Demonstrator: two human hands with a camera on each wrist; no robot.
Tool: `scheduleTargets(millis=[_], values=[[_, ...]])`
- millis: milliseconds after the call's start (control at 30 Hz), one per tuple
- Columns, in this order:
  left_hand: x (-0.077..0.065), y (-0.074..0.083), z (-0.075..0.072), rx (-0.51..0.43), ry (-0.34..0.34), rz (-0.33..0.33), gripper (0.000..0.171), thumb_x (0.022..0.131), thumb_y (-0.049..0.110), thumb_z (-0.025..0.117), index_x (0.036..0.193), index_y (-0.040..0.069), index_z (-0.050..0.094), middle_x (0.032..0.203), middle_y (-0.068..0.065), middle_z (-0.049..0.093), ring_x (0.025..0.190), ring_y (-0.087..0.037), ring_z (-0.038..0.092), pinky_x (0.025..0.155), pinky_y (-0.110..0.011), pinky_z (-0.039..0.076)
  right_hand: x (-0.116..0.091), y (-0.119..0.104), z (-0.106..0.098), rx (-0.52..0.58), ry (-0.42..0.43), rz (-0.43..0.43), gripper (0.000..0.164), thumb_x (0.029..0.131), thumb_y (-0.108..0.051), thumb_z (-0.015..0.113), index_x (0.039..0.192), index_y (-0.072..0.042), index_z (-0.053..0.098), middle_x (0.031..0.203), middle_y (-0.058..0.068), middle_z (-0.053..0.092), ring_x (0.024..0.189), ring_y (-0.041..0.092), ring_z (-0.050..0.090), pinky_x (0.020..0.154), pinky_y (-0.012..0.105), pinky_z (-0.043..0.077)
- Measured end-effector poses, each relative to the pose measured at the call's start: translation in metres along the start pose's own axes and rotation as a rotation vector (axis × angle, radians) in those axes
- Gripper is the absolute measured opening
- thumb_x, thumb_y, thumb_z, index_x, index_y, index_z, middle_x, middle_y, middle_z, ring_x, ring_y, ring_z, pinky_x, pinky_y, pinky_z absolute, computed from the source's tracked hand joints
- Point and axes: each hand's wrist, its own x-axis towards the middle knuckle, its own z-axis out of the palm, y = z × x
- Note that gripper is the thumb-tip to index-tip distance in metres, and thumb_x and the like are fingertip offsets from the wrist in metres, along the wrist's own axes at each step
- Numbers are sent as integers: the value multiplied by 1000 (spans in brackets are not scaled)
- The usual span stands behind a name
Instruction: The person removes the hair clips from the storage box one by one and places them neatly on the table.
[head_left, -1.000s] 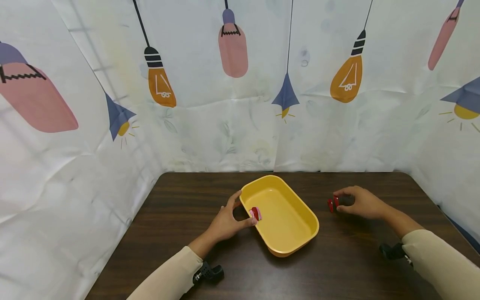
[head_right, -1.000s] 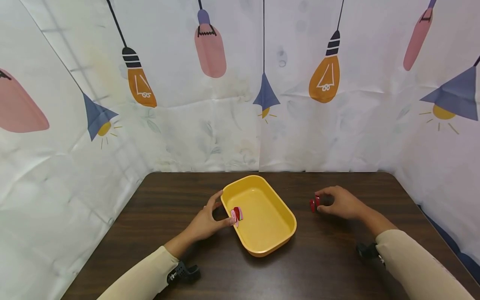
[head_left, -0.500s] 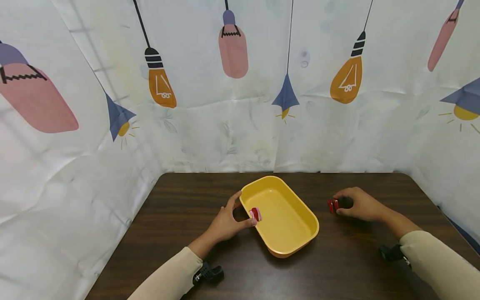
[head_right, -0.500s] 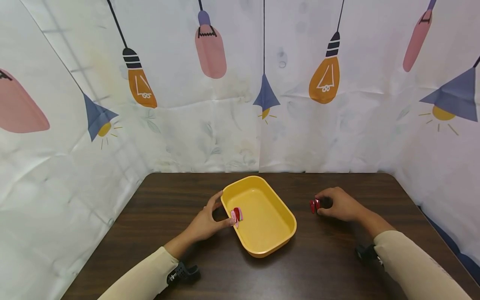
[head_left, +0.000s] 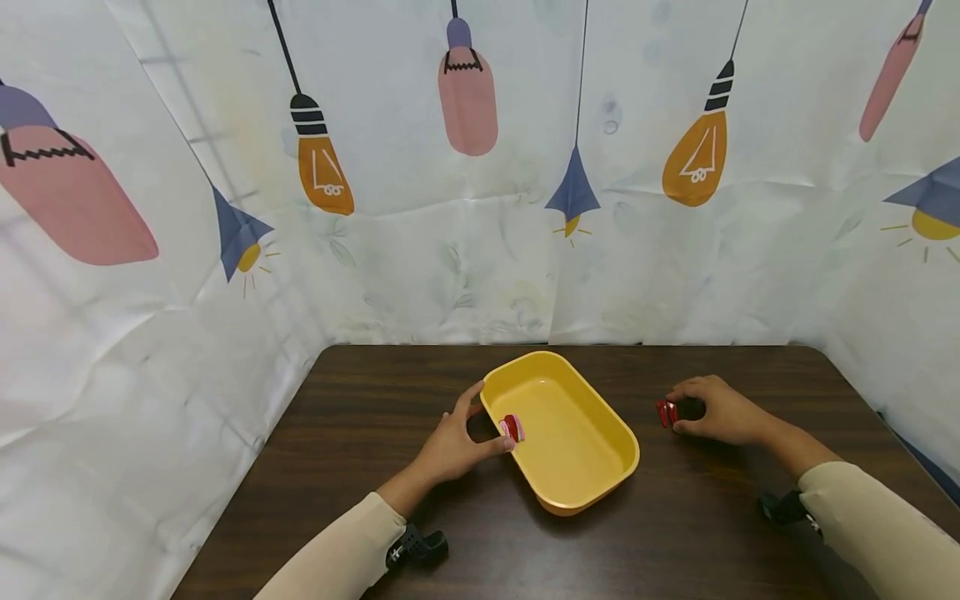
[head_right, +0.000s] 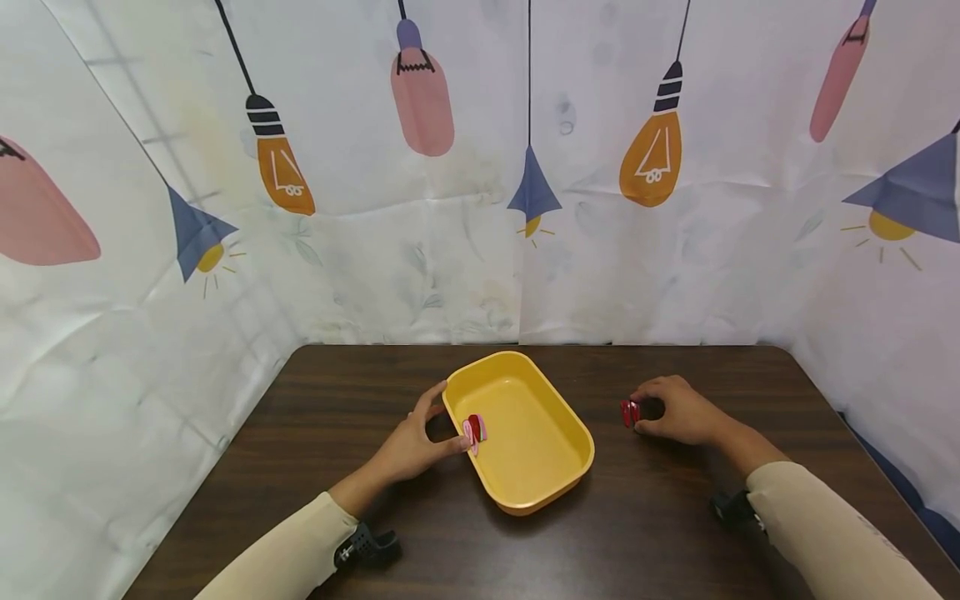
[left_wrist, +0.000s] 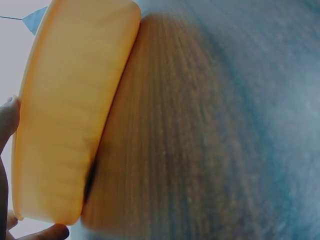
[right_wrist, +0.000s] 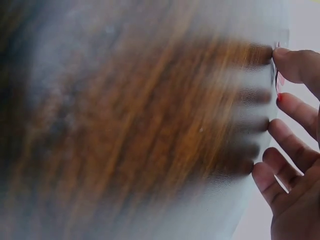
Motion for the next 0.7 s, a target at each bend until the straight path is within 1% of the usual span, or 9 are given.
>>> scheduleTargets(millis=[300, 467, 700], values=[[0, 1, 0, 8, -5, -20, 109, 78, 64, 81, 163, 27, 23, 147, -14, 56, 137, -35, 50, 119, -65, 7, 2, 0, -2, -5, -22, 8, 51, 86, -37, 84, 125, -6, 71, 134, 21, 60, 127, 51, 46, 100, 70, 39], [1, 1, 0, 14, -7, -25, 110, 78, 65, 80, 163, 26, 23, 147, -14, 56, 137, -37, 50, 119, -64, 7, 5, -6, -11, -9, -16, 9, 50, 87, -35, 84, 125, -6, 70, 133, 20, 62, 127, 50, 46, 100, 69, 39], [0, 0, 0, 14, -5, -29, 109, 78, 65, 80, 163, 27, 23, 147, -14, 55, 137, -38, 49, 119, -65, 8, 15, -18, -24, -17, -25, 6, 53, 89, -34, 82, 130, -3, 68, 138, 23, 58, 130, 52, 42, 100, 71, 38]])
